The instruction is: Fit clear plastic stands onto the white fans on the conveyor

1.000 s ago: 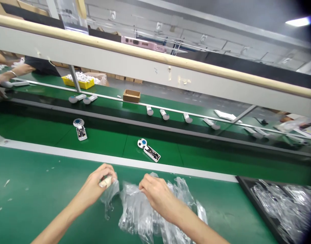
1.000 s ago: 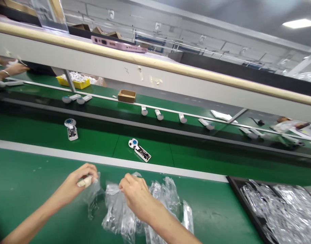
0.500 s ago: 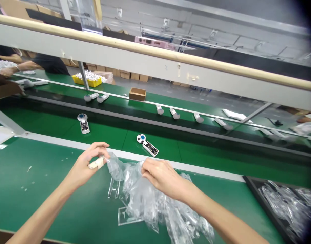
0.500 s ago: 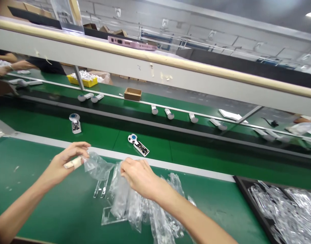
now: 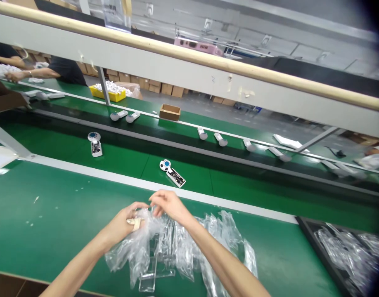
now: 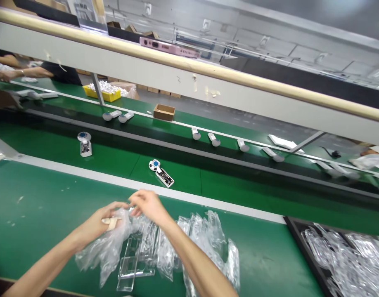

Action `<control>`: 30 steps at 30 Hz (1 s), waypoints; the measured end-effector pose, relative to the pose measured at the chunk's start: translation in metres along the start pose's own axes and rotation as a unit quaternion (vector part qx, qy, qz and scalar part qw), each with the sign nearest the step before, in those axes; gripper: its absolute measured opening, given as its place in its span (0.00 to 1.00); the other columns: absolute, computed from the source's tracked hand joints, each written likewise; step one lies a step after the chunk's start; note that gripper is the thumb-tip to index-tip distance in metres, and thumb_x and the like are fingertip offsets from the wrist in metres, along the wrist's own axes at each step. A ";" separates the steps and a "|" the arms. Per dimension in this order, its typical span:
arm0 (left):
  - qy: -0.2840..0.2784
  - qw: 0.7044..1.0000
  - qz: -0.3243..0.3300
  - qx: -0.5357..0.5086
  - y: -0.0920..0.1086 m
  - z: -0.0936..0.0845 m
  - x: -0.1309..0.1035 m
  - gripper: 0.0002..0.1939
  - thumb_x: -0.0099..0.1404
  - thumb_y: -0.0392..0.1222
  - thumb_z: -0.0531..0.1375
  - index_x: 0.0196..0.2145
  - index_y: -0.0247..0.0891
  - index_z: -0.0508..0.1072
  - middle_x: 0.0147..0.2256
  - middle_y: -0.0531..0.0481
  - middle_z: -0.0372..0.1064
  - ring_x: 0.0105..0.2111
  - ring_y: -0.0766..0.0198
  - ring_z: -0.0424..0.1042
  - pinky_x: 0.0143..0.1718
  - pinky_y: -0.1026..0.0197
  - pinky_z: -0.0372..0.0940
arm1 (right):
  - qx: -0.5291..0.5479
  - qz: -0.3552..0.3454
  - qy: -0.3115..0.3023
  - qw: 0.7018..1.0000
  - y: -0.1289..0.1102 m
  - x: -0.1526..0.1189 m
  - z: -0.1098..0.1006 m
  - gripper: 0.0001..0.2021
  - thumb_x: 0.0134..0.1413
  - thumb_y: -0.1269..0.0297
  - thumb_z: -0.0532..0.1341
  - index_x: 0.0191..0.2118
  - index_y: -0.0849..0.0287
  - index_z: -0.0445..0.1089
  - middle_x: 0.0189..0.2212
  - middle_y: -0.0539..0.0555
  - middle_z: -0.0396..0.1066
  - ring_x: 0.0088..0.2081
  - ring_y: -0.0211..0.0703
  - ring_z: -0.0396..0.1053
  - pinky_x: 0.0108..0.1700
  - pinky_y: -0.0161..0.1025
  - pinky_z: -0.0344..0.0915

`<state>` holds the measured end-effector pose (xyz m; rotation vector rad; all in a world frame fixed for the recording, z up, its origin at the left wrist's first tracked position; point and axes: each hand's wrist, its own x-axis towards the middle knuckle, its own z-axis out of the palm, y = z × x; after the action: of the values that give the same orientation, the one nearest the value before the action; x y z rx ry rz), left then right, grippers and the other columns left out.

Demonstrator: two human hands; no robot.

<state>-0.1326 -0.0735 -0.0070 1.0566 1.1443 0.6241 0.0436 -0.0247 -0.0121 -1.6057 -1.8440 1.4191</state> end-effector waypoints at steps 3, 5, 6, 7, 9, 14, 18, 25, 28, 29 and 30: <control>0.026 0.999 -0.019 -0.015 -0.017 -0.014 0.006 0.12 0.51 0.45 0.63 0.29 0.34 0.69 0.26 0.54 0.63 0.26 0.68 0.58 0.28 0.66 0.53 | -0.097 0.074 0.072 0.990 0.042 0.027 -0.008 0.11 0.58 0.67 0.53 0.45 0.60 0.65 0.37 0.54 0.68 0.34 0.40 0.70 0.37 0.37 0.61; 0.049 0.998 -0.021 -0.032 -0.025 -0.023 0.008 0.11 0.51 0.45 0.63 0.27 0.35 0.68 0.24 0.55 0.61 0.25 0.68 0.56 0.27 0.66 0.52 | -0.143 0.091 0.080 0.982 0.062 0.038 -0.007 0.14 0.52 0.67 0.60 0.46 0.60 0.65 0.41 0.58 0.66 0.40 0.46 0.69 0.41 0.40 0.60; 0.060 0.997 -0.020 -0.037 -0.028 -0.026 0.010 0.11 0.51 0.45 0.63 0.26 0.35 0.68 0.24 0.56 0.60 0.25 0.68 0.56 0.27 0.66 0.51 | -0.164 0.094 0.078 0.979 0.069 0.041 -0.004 0.15 0.49 0.67 0.62 0.45 0.60 0.66 0.42 0.58 0.66 0.42 0.48 0.68 0.42 0.42 0.59; 0.067 0.997 -0.017 -0.040 -0.031 -0.028 0.012 0.11 0.50 0.45 0.63 0.26 0.35 0.67 0.24 0.56 0.59 0.25 0.68 0.55 0.27 0.66 0.51 | -0.183 0.091 0.073 0.976 0.074 0.043 0.000 0.13 0.48 0.67 0.63 0.43 0.59 0.67 0.42 0.57 0.65 0.42 0.49 0.67 0.42 0.42 0.58; 0.070 0.996 -0.015 -0.044 -0.036 -0.029 0.016 0.11 0.51 0.45 0.63 0.26 0.36 0.66 0.24 0.56 0.59 0.25 0.68 0.55 0.27 0.66 0.51 | -0.210 0.074 0.059 0.973 0.079 0.046 0.007 0.06 0.50 0.69 0.61 0.37 0.58 0.69 0.40 0.55 0.65 0.42 0.47 0.67 0.42 0.40 0.56; 0.075 0.997 -0.002 -0.023 -0.034 -0.027 0.023 0.13 0.54 0.49 0.61 0.26 0.36 0.65 0.24 0.56 0.57 0.26 0.67 0.55 0.29 0.65 0.51 | -0.235 0.007 0.033 0.971 0.069 0.038 0.005 0.05 0.51 0.75 0.58 0.29 0.59 0.69 0.35 0.52 0.66 0.39 0.40 0.65 0.39 0.35 0.55; 0.062 0.997 0.028 0.030 -0.017 -0.027 0.011 0.13 0.56 0.50 0.59 0.26 0.38 0.65 0.24 0.55 0.56 0.27 0.66 0.56 0.29 0.64 0.51 | -0.233 -0.064 0.036 0.970 0.037 0.004 -0.014 0.04 0.53 0.73 0.58 0.31 0.57 0.68 0.34 0.50 0.66 0.37 0.39 0.63 0.39 0.34 0.55; -0.019 0.985 0.132 0.105 0.031 -0.009 -0.010 0.06 0.54 0.44 0.61 0.27 0.39 0.70 0.37 0.48 0.66 0.40 0.57 0.64 0.37 0.61 0.58 | -0.146 -0.222 0.000 0.964 -0.044 -0.049 -0.033 0.08 0.52 0.78 0.55 0.29 0.58 0.64 0.26 0.45 0.64 0.29 0.34 0.60 0.33 0.32 0.54; -0.015 0.987 0.136 0.080 0.041 -0.009 -0.018 0.06 0.51 0.41 0.62 0.27 0.38 0.68 0.25 0.54 0.62 0.26 0.66 0.61 0.27 0.65 0.57 | -0.033 -0.242 -0.024 0.969 -0.059 -0.049 -0.026 0.07 0.53 0.75 0.54 0.30 0.57 0.66 0.27 0.46 0.66 0.30 0.34 0.63 0.33 0.31 0.57; 0.015 0.989 0.133 0.067 0.041 -0.016 -0.023 0.07 0.50 0.40 0.63 0.26 0.38 0.68 0.24 0.55 0.61 0.24 0.68 0.59 0.25 0.66 0.55 | 0.020 -0.231 -0.025 0.972 -0.059 -0.048 -0.023 0.06 0.53 0.73 0.54 0.33 0.57 0.67 0.28 0.47 0.68 0.31 0.35 0.66 0.33 0.32 0.59; 0.070 0.988 0.131 0.045 0.037 -0.028 -0.030 0.08 0.48 0.40 0.64 0.27 0.37 0.68 0.23 0.56 0.62 0.23 0.69 0.59 0.25 0.67 0.55 | 0.065 -0.216 -0.020 0.974 -0.055 -0.046 -0.020 0.06 0.54 0.71 0.54 0.35 0.57 0.67 0.30 0.48 0.69 0.31 0.35 0.67 0.32 0.32 0.61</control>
<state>-0.1655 -0.0743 0.0380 1.2686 1.1736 0.8720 0.0424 -0.0490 0.0587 -1.0373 -1.9266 1.3446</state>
